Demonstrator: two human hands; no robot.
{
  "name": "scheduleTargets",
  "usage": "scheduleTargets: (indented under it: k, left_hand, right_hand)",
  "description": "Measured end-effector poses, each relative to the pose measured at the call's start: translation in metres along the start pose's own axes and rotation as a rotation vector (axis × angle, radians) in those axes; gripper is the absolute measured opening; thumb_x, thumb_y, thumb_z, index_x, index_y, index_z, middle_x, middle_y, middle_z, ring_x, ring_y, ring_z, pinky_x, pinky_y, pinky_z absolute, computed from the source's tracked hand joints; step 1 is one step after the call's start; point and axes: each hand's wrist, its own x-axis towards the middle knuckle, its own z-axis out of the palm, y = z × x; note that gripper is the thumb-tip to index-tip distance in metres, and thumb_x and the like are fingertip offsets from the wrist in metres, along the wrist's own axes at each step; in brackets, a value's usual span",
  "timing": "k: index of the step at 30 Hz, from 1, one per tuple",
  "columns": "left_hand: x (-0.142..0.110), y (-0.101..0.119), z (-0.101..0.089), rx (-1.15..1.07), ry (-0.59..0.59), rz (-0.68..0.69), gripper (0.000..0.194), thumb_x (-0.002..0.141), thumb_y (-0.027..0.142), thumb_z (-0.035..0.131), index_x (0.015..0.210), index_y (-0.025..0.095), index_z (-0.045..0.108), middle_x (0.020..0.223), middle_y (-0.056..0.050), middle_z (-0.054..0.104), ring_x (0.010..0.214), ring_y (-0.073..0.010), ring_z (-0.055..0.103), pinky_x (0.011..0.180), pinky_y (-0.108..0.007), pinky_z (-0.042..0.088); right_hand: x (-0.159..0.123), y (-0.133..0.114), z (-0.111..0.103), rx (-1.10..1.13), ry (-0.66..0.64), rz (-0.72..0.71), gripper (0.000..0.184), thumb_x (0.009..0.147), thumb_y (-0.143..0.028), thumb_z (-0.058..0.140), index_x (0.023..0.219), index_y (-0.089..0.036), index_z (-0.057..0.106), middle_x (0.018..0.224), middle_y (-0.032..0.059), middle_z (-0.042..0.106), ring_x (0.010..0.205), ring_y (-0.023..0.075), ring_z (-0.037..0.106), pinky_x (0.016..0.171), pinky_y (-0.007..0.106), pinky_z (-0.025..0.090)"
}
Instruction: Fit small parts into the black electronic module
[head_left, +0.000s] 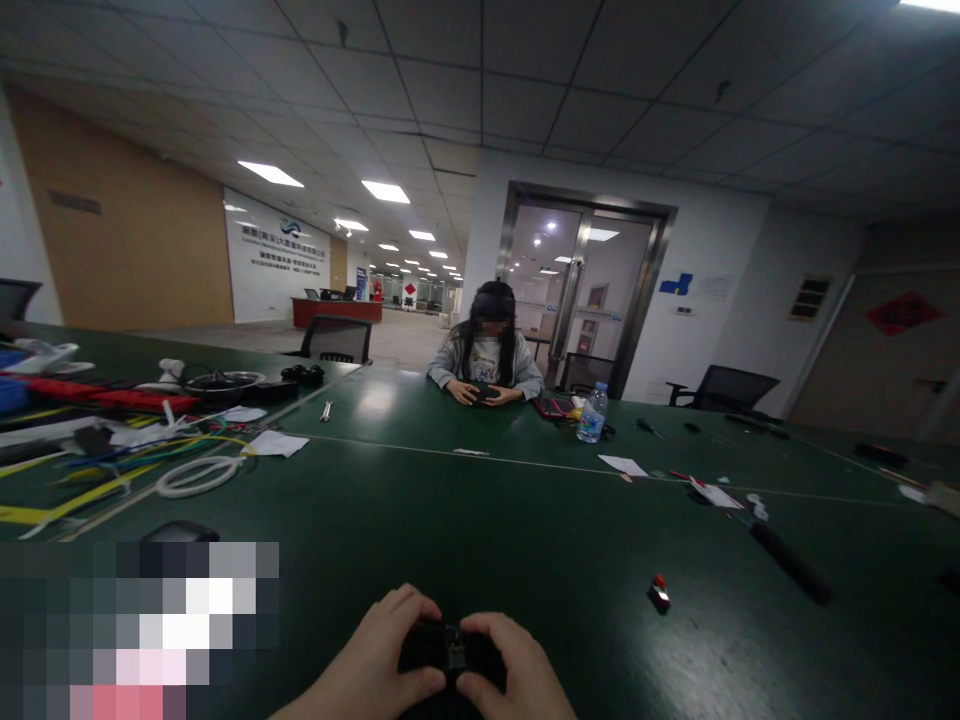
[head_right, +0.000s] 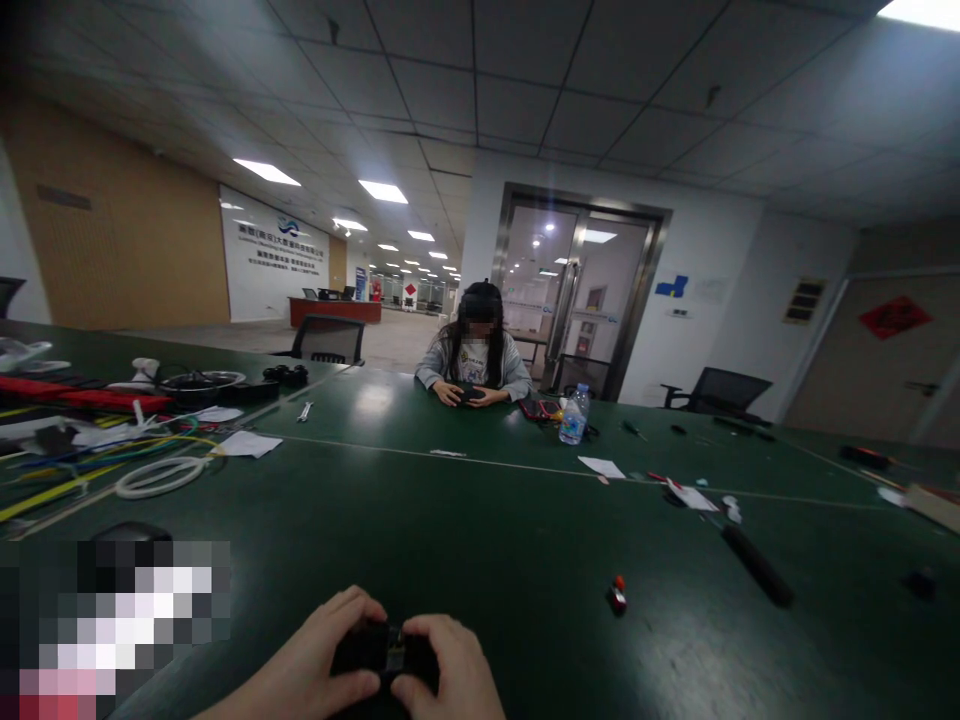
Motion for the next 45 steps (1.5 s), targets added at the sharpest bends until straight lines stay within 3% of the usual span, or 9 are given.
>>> scheduleTargets:
  k: [4,10,17,25,34,39,45]
  left_hand:
    - [0.0,0.0,-0.004,0.101,-0.018,0.025,0.035,0.062,0.021,0.065,0.097,0.022,0.058,0.098,-0.002,0.057,0.093,-0.0243,0.051,0.081,-0.034,0.037]
    - [-0.001,-0.009,-0.006,0.076,-0.066,0.102,0.036,0.067,0.023,0.063,0.103,0.024,0.057,0.102,-0.001,0.056,0.094,-0.0228,0.049,0.083,-0.033,0.037]
    - [0.001,-0.01,-0.004,0.089,-0.031,0.132,0.03,0.072,0.029,0.061,0.101,0.024,0.059,0.099,-0.002,0.058,0.091,-0.0227,0.05,0.081,-0.033,0.039]
    - [0.0,-0.011,-0.006,0.045,-0.031,0.151,0.023,0.085,0.034,0.048,0.103,0.025,0.059,0.098,-0.002,0.059,0.092,-0.0214,0.051,0.082,-0.033,0.039]
    - [-0.003,-0.005,-0.009,0.037,-0.033,0.138,0.026,0.081,0.026,0.053,0.106,0.026,0.059,0.102,-0.002,0.059,0.095,-0.0209,0.05,0.085,-0.032,0.038]
    - [-0.005,0.0,-0.01,0.05,-0.044,0.105,0.038,0.072,0.025,0.063,0.11,0.023,0.058,0.106,-0.004,0.056,0.097,-0.0229,0.049,0.086,-0.034,0.038]
    - [-0.004,0.004,-0.01,0.059,-0.033,0.082,0.031,0.073,0.019,0.059,0.104,0.023,0.06,0.102,-0.003,0.056,0.096,-0.0218,0.048,0.086,-0.034,0.037]
  right_hand:
    - [-0.001,-0.002,0.001,-0.055,-0.004,0.007,0.04,0.066,-0.015,0.058,0.105,-0.023,0.06,0.111,0.0041,0.061,0.106,0.0224,0.052,0.093,0.032,0.037]
    - [-0.001,-0.003,0.0,-0.046,-0.011,-0.003,0.044,0.062,-0.014,0.06,0.105,-0.023,0.059,0.113,0.0043,0.059,0.108,0.0221,0.051,0.093,0.031,0.036]
    - [-0.003,-0.004,-0.001,-0.045,-0.01,-0.003,0.037,0.069,-0.016,0.056,0.105,-0.022,0.06,0.112,0.0045,0.059,0.108,0.021,0.051,0.095,0.031,0.036]
    - [-0.003,-0.002,-0.002,-0.025,0.025,-0.049,0.033,0.069,-0.016,0.056,0.102,-0.023,0.06,0.11,0.0027,0.06,0.106,0.0197,0.052,0.092,0.029,0.037]
    - [-0.002,-0.002,-0.002,-0.078,-0.011,-0.032,0.035,0.07,-0.02,0.056,0.105,-0.023,0.06,0.109,0.0049,0.06,0.104,0.0224,0.053,0.091,0.033,0.038]
    - [-0.001,-0.003,-0.001,-0.085,-0.016,-0.002,0.038,0.067,-0.018,0.058,0.104,-0.023,0.06,0.11,0.0044,0.06,0.106,0.0237,0.052,0.091,0.033,0.038]
    - [-0.002,-0.001,0.0,-0.077,-0.003,-0.026,0.038,0.068,-0.017,0.057,0.106,-0.022,0.06,0.112,0.0049,0.06,0.107,0.0222,0.051,0.093,0.033,0.037]
